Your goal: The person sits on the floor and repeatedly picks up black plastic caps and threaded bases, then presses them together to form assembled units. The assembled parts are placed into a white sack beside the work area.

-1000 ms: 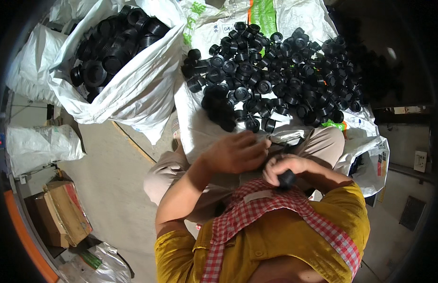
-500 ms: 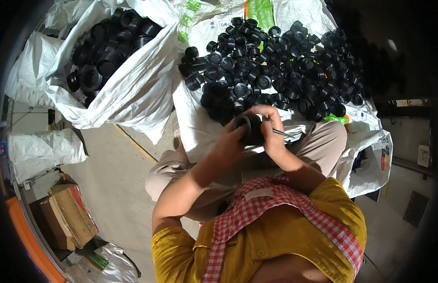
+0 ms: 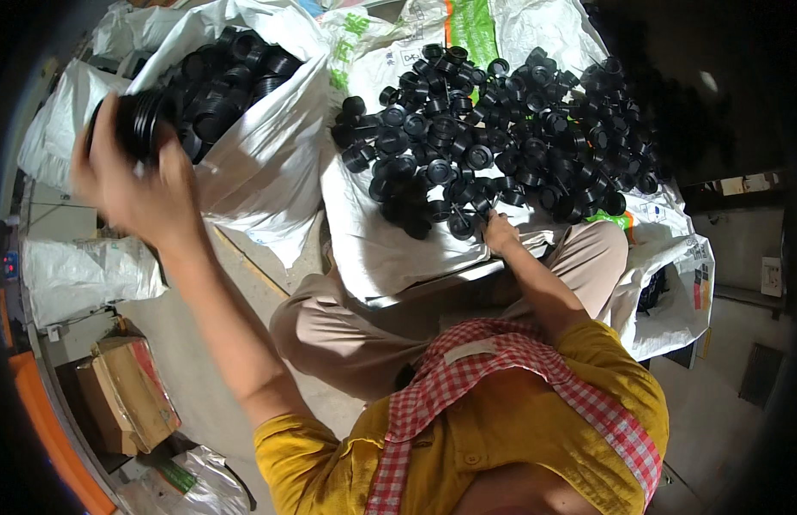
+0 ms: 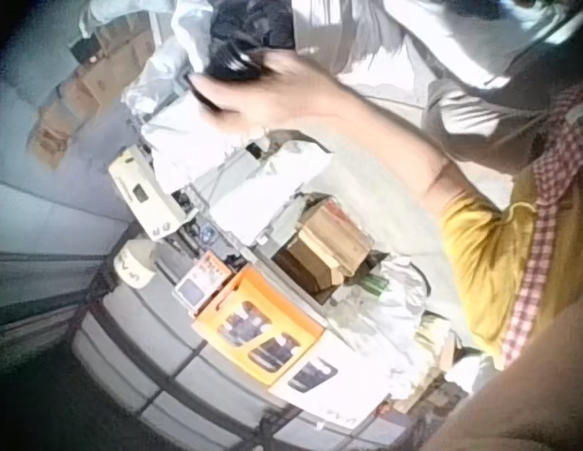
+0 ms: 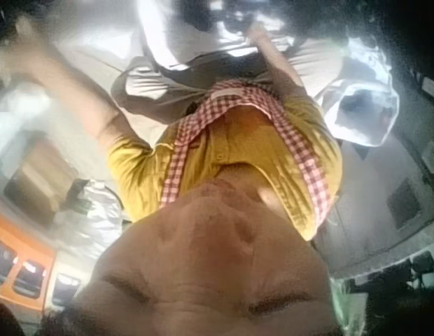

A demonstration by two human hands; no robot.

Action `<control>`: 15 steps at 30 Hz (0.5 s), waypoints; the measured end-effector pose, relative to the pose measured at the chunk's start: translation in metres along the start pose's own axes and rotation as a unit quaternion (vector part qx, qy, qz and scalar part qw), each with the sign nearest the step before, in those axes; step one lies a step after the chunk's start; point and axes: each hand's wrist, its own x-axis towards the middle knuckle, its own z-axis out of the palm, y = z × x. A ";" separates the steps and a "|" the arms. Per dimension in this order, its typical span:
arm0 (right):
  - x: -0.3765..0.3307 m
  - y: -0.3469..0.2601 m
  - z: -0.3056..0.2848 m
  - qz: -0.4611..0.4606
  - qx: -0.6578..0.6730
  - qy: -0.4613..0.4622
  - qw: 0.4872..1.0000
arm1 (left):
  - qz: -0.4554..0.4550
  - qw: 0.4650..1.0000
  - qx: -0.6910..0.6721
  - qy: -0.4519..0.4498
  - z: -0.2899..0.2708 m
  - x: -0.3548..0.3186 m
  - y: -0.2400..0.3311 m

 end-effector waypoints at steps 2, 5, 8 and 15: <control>0.028 0.022 0.024 -0.071 0.058 0.057 0.994 | -0.005 0.973 0.190 -0.130 0.006 0.010 -0.001; 0.013 0.019 0.004 -0.066 0.237 0.144 0.959 | 0.002 0.987 -0.113 -0.114 -0.017 -0.013 0.062; -0.027 -0.004 -0.011 -0.154 0.380 0.181 0.894 | -0.117 0.762 -0.466 -0.435 -0.018 -0.106 0.136; -0.155 -0.094 -0.080 -0.314 0.714 -0.062 0.622 | -0.500 0.344 -0.640 -0.472 0.028 -0.197 0.199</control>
